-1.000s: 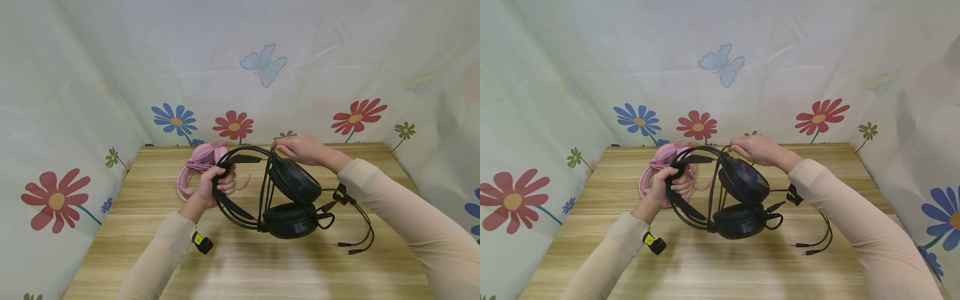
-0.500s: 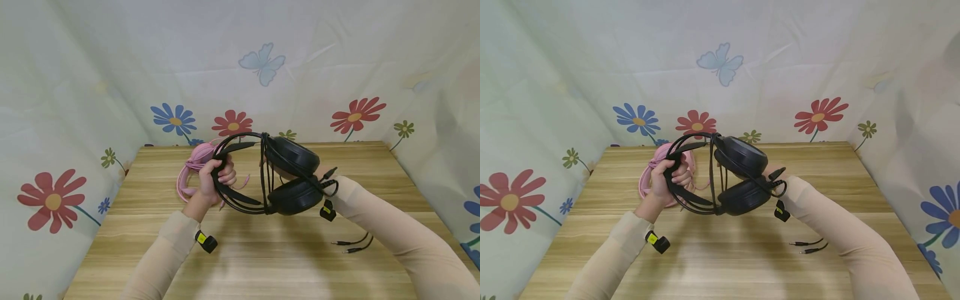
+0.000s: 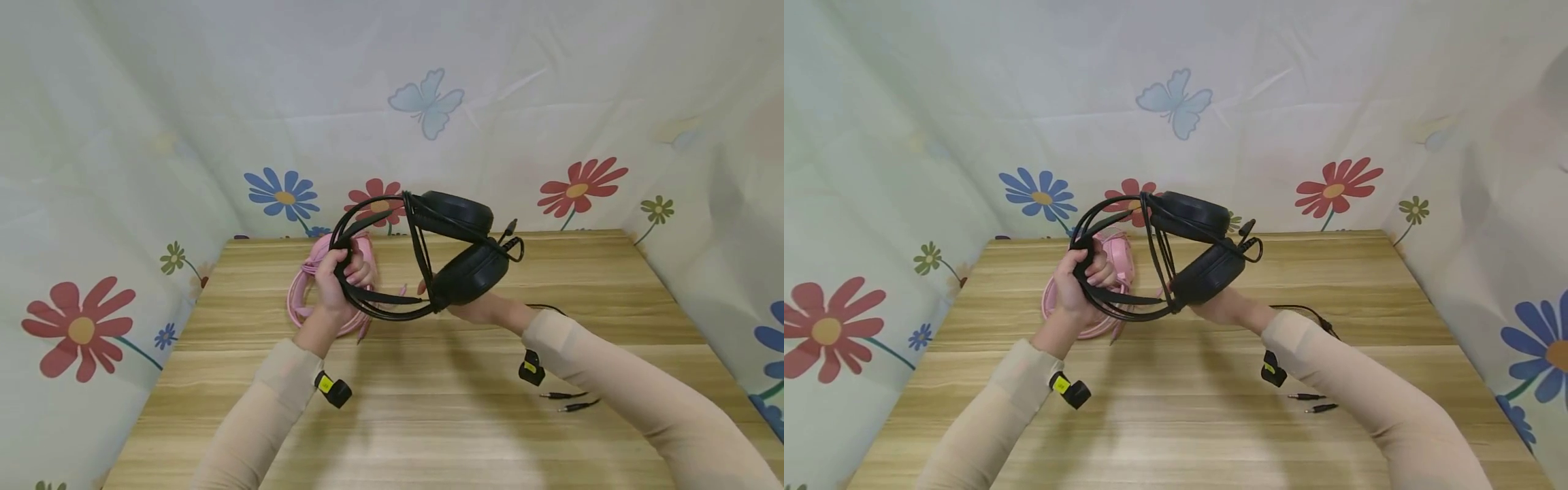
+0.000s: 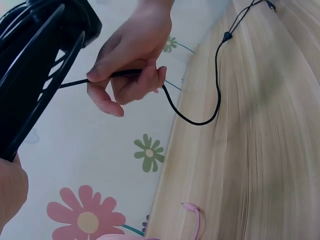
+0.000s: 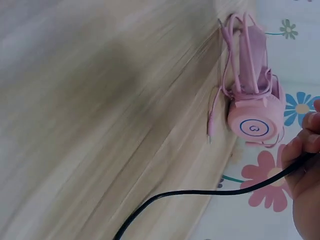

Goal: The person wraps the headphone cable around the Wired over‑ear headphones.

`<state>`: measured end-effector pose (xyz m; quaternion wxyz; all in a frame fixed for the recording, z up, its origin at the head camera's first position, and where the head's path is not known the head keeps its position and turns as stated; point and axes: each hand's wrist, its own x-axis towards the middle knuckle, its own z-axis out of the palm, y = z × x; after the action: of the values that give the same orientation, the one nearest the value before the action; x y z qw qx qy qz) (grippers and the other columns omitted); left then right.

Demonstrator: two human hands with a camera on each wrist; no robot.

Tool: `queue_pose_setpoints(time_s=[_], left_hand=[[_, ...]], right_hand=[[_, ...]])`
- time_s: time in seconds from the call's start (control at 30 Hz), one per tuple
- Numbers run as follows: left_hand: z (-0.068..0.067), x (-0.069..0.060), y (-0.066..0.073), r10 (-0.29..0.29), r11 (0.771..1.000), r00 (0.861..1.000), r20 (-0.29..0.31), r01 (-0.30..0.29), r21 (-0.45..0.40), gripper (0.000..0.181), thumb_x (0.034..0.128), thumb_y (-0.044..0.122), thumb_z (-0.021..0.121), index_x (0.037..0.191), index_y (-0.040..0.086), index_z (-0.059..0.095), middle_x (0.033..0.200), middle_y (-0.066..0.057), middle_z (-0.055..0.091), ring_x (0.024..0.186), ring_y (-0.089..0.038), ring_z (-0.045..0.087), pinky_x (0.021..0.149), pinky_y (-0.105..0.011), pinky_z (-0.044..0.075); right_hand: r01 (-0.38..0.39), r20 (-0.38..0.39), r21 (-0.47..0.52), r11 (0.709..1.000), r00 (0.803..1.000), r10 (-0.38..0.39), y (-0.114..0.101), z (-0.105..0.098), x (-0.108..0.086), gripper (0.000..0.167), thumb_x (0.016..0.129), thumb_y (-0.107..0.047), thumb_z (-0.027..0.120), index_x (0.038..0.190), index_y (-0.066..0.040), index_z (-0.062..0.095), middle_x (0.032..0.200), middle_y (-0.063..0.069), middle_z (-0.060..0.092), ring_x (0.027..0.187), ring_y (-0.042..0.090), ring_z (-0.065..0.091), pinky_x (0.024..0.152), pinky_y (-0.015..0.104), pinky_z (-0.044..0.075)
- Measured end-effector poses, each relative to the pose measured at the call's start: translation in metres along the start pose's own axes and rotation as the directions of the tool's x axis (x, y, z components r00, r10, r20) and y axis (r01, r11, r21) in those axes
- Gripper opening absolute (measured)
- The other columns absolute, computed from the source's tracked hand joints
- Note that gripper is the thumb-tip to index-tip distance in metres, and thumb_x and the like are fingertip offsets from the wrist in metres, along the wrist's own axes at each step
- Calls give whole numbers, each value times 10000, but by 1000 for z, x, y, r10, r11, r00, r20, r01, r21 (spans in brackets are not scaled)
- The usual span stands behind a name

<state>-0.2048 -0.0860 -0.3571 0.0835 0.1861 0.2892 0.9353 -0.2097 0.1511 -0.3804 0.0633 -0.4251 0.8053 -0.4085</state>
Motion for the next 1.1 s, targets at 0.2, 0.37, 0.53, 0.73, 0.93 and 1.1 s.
queue_pose_setpoints(time_s=[0.2,0.37,0.53,0.73,0.93,1.1], left_hand=[[0,2,2,30,999,994,-108,-25,45,268,846,94,173,821,123,438,562,39,146,382,-8,304,459,-188,96],[-2,3,2,57,996,987,-152,-46,73,224,850,88,201,779,121,411,534,40,169,370,-7,335,456,-208,78],[-3,5,0,99,988,980,-175,-75,138,199,844,78,222,746,126,388,487,65,220,355,-8,319,435,-216,85],[-2,7,-1,165,969,951,-262,-106,225,175,832,72,259,755,127,406,478,82,252,364,-16,268,400,-184,150],[-1,10,2,238,960,908,-344,-166,224,187,822,50,291,684,128,391,472,86,268,374,-27,254,393,-181,169],[-5,11,6,304,938,866,-397,-199,285,192,808,38,334,645,125,385,464,84,271,360,-20,271,383,-184,186]], right_hand=[[39,-88,-243,969,994,-62,21,16,-3,186,878,52,500,1042,11,578,981,101,607,864,182,555,761,345,465],[-69,-64,-286,956,997,52,19,18,-7,239,922,-32,442,1106,20,586,833,38,548,711,124,484,643,299,414],[-184,-29,-265,947,983,183,16,20,-8,277,967,-109,377,1124,-27,590,716,-14,493,585,71,406,574,248,371],[-192,14,-262,946,979,203,11,22,-7,284,990,-166,345,1122,-78,580,803,-2,590,607,58,468,585,247,417],[-127,30,-305,944,989,143,7,22,-14,196,977,-175,405,1046,-100,573,958,-1,648,784,72,572,699,276,489],[-81,44,-286,955,994,97,5,19,-21,160,970,-169,429,976,-101,574,869,-42,630,655,14,493,597,207,446]])
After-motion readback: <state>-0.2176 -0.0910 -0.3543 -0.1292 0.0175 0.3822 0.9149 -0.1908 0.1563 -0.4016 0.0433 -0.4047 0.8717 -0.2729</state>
